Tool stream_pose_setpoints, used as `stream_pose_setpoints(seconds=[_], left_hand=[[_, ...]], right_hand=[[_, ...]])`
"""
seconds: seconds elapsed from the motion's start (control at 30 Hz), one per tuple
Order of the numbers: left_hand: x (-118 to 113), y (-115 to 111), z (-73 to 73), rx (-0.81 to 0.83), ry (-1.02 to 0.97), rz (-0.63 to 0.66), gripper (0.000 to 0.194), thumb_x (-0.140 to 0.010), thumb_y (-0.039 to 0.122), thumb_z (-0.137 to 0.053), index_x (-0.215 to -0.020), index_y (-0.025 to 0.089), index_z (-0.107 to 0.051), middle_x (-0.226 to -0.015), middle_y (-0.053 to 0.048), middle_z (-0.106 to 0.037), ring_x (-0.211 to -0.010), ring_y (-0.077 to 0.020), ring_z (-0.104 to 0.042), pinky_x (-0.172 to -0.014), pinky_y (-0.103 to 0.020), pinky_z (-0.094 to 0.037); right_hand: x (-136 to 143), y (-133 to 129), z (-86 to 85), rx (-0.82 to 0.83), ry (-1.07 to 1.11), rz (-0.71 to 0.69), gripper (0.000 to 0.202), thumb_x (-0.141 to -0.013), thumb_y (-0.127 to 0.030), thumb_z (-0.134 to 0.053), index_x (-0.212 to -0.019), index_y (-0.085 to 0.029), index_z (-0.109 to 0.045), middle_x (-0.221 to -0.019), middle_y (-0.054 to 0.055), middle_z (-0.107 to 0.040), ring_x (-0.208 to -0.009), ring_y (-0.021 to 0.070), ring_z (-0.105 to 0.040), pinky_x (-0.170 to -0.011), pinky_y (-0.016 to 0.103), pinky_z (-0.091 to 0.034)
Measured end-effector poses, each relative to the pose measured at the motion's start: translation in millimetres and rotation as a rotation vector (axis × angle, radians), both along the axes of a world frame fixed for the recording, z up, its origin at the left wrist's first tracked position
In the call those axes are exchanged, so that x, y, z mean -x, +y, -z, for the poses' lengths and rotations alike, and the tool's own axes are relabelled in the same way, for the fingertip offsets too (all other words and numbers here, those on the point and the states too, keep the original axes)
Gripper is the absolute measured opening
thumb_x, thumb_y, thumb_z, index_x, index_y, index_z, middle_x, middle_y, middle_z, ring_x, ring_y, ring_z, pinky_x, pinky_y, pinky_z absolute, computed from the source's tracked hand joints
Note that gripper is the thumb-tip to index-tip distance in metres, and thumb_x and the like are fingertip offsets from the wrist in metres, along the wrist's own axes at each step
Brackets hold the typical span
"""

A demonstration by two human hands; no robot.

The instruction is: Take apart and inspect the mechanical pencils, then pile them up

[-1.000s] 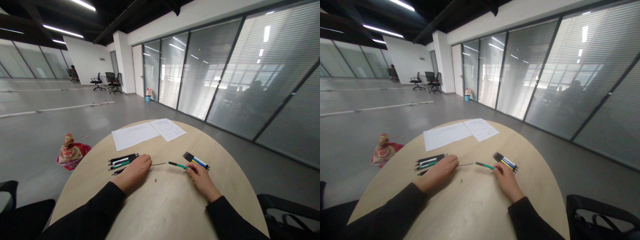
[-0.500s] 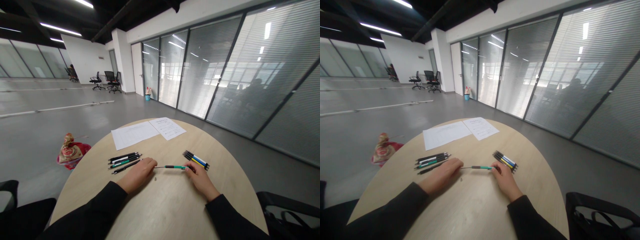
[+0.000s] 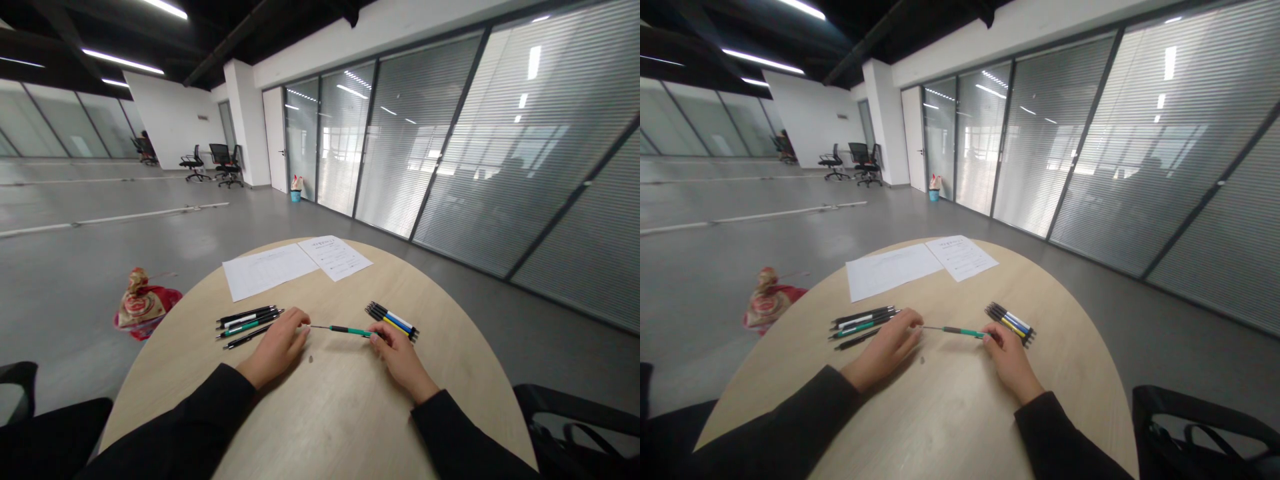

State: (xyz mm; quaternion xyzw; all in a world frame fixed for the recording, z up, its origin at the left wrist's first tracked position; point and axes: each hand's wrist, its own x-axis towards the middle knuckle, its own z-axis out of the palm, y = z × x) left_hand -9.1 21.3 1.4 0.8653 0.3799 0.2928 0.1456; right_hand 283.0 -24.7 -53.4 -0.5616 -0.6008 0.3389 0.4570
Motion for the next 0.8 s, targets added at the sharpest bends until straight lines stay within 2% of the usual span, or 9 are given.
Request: stream_pose_setpoints(seconds=[0.23,0.37,0.57,0.8], left_hand=[[1,1,0.6,0.023,-0.027,0.044,0.017,-0.101,0.025,-0.040,-0.095,0.020,-0.055,-0.098,-0.006,-0.058,-0.090,-0.0209,-0.056,-0.084,-0.036,-0.046],[-2,-1,-1.0,0.034,-0.039,0.093,0.017,-0.101,0.025,-0.041,-0.093,0.019,-0.056,-0.097,-0.006,-0.057,-0.090,-0.0204,-0.054,-0.083,-0.035,-0.045],[-6,-6,-4.2,0.046,-0.024,0.134,0.019,-0.102,0.025,-0.040,-0.092,0.019,-0.055,-0.097,-0.006,-0.057,-0.090,-0.0196,-0.054,-0.083,-0.033,-0.045],[-7,-6,-5.2,0.036,-0.020,0.145,0.020,-0.102,0.024,-0.040,-0.090,0.019,-0.055,-0.096,-0.005,-0.058,-0.088,-0.0191,-0.055,-0.081,-0.031,-0.045]], right_hand=[[0,-1,-0.1,0.004,0.000,-0.010,0.023,-0.089,-0.035,-0.055,-0.098,-0.017,-0.067,-0.068,-0.001,-0.055,-0.061,0.0148,-0.049,-0.056,0.025,-0.036],[6,-5,-6.6,0.001,-0.009,-0.059,0.021,-0.089,-0.033,-0.056,-0.097,-0.017,-0.068,-0.071,0.000,-0.057,-0.064,0.0150,-0.051,-0.058,0.025,-0.038],[16,-11,-18.8,-0.028,-0.115,-0.126,0.018,-0.088,-0.027,-0.056,-0.095,-0.018,-0.071,-0.084,0.003,-0.067,-0.071,0.0166,-0.056,-0.064,0.027,-0.041],[18,-14,-23.0,-0.090,-0.295,-0.156,0.019,-0.088,-0.020,-0.055,-0.094,-0.019,-0.073,-0.090,0.005,-0.072,-0.082,0.0198,-0.062,-0.075,0.029,-0.044]])
